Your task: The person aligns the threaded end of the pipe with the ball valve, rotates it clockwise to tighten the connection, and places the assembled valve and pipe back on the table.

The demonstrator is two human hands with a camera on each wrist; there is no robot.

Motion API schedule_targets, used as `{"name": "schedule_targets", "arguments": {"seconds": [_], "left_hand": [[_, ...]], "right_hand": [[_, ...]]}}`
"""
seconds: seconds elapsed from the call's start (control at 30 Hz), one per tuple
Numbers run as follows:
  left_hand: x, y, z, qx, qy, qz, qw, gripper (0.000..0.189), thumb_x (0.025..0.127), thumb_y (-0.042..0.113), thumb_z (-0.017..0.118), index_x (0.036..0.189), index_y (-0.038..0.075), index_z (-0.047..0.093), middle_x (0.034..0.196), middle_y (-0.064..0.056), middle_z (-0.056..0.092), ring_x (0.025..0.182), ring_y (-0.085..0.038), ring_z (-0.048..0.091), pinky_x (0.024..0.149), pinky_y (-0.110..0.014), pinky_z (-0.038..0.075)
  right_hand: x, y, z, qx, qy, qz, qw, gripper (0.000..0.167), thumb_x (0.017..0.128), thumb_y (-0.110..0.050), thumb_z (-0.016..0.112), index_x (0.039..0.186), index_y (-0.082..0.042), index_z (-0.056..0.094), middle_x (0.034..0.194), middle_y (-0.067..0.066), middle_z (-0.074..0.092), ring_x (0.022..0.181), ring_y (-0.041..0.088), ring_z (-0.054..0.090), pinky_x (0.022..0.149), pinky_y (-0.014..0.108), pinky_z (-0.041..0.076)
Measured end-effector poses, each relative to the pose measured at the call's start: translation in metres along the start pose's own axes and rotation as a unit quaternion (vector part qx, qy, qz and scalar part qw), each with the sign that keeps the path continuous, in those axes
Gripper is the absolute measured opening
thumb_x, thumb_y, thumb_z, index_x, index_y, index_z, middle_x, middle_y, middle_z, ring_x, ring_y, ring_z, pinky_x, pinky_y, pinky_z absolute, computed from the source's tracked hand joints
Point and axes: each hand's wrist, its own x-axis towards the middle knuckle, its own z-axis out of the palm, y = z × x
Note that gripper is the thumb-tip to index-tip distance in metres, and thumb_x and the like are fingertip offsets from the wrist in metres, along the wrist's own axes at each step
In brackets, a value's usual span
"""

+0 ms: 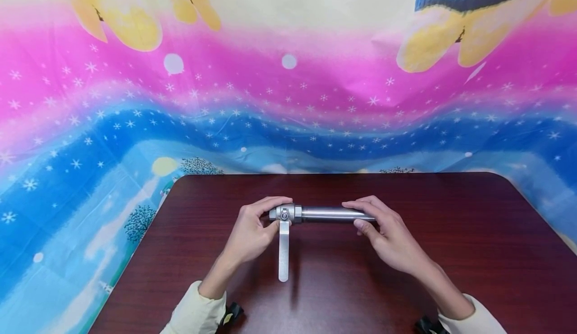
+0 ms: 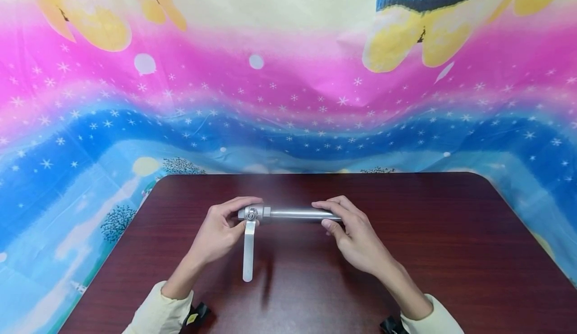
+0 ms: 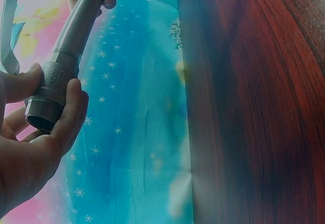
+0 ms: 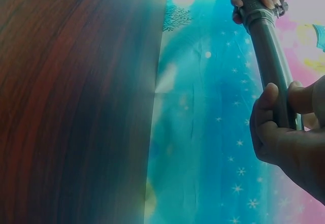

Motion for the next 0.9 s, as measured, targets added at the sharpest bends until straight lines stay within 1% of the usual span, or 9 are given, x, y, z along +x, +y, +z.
{"name": "schedule_targets", "arguments": {"seconds": [0.2,0.33,0.43,0.47,0.57,0.7,0.73,0.8,0.9], "left_hand": [[0.0001,-0.0005,0.0,0.001,-0.001,0.0,1.0,0.058,0.083,-0.018,0.061,0.13,0.012,0.077,0.124,-0.009,0.077,0.093,-0.018,0.066,0.074,-0.028,0.057],[0.0002,-0.0016,0.0005,0.002,0.0,0.001,1.0,0.058,0.083,-0.018,0.062,0.13,0.012,0.077,0.124,-0.009,0.077,0.093,-0.018,0.066,0.073,-0.027,0.056],[0.0002,-0.0024,0.0009,0.002,0.0,0.0,1.0,0.058,0.083,-0.018,0.062,0.13,0.012,0.077,0.124,-0.009,0.077,0.093,-0.018,0.066,0.074,-0.026,0.056],[0.0002,-0.0026,0.001,0.002,0.0,0.0,1.0,0.058,0.084,-0.018,0.062,0.13,0.012,0.077,0.124,-0.009,0.077,0.093,-0.018,0.066,0.074,-0.025,0.056],[0.0003,-0.0028,0.0012,0.002,0.001,-0.002,1.0,0.058,0.084,-0.018,0.062,0.13,0.012,0.076,0.124,-0.01,0.077,0.093,-0.018,0.066,0.074,-0.024,0.055],[0.0003,-0.0029,0.0013,0.004,0.002,-0.006,1.0,0.058,0.084,-0.019,0.062,0.13,0.012,0.076,0.124,-0.01,0.077,0.092,-0.018,0.066,0.073,-0.024,0.055],[0.0005,-0.0029,0.0014,0.005,0.002,-0.007,1.0,0.058,0.084,-0.019,0.062,0.13,0.012,0.077,0.124,-0.009,0.077,0.092,-0.018,0.066,0.073,-0.024,0.055],[0.001,-0.0027,0.0012,0.006,0.002,-0.009,0.9999,0.058,0.084,-0.019,0.063,0.13,0.012,0.077,0.123,-0.009,0.077,0.092,-0.018,0.066,0.073,-0.024,0.055],[0.0021,-0.002,0.0006,0.009,0.002,-0.009,0.9999,0.057,0.084,-0.018,0.063,0.13,0.012,0.077,0.123,-0.01,0.077,0.091,-0.017,0.066,0.073,-0.025,0.056]], "right_hand": [[-0.0013,-0.0007,-0.0003,-0.002,-0.015,0.021,0.9997,0.044,0.103,0.002,0.064,0.141,-0.019,0.068,0.124,0.001,0.067,0.08,0.01,0.069,0.07,0.028,0.06],[-0.0025,-0.0023,0.0014,-0.031,-0.014,0.021,0.9992,0.051,0.099,0.002,0.07,0.144,-0.021,0.065,0.133,0.002,0.063,0.096,0.007,0.061,0.076,0.023,0.052],[-0.0032,-0.0041,0.0033,-0.05,-0.004,0.015,0.9986,0.059,0.094,0.007,0.074,0.144,-0.022,0.064,0.138,0.001,0.059,0.107,0.008,0.053,0.082,0.021,0.045],[-0.0033,-0.0045,0.0039,-0.05,0.0,0.014,0.9987,0.061,0.092,0.01,0.074,0.143,-0.022,0.064,0.138,0.002,0.058,0.109,0.008,0.053,0.082,0.021,0.044],[-0.003,-0.0058,0.005,-0.051,0.008,0.017,0.9985,0.061,0.091,0.012,0.074,0.14,-0.023,0.065,0.134,0.001,0.059,0.109,0.007,0.053,0.084,0.022,0.044],[-0.0027,-0.0062,0.0054,-0.051,0.009,0.032,0.9982,0.058,0.092,0.011,0.074,0.136,-0.024,0.067,0.127,0.0,0.06,0.097,0.008,0.052,0.075,0.024,0.044],[-0.0026,-0.0062,0.0054,-0.051,0.009,0.036,0.998,0.057,0.092,0.011,0.074,0.136,-0.024,0.067,0.125,0.0,0.061,0.096,0.008,0.052,0.074,0.024,0.044],[-0.0021,-0.0062,0.0053,-0.052,0.008,0.044,0.9977,0.054,0.092,0.01,0.074,0.135,-0.024,0.067,0.123,0.0,0.061,0.094,0.009,0.052,0.075,0.024,0.043],[-0.0004,-0.0067,0.0049,-0.054,0.008,0.051,0.9972,0.052,0.093,0.009,0.073,0.134,-0.022,0.068,0.124,0.0,0.062,0.1,0.01,0.054,0.082,0.023,0.044]]}}
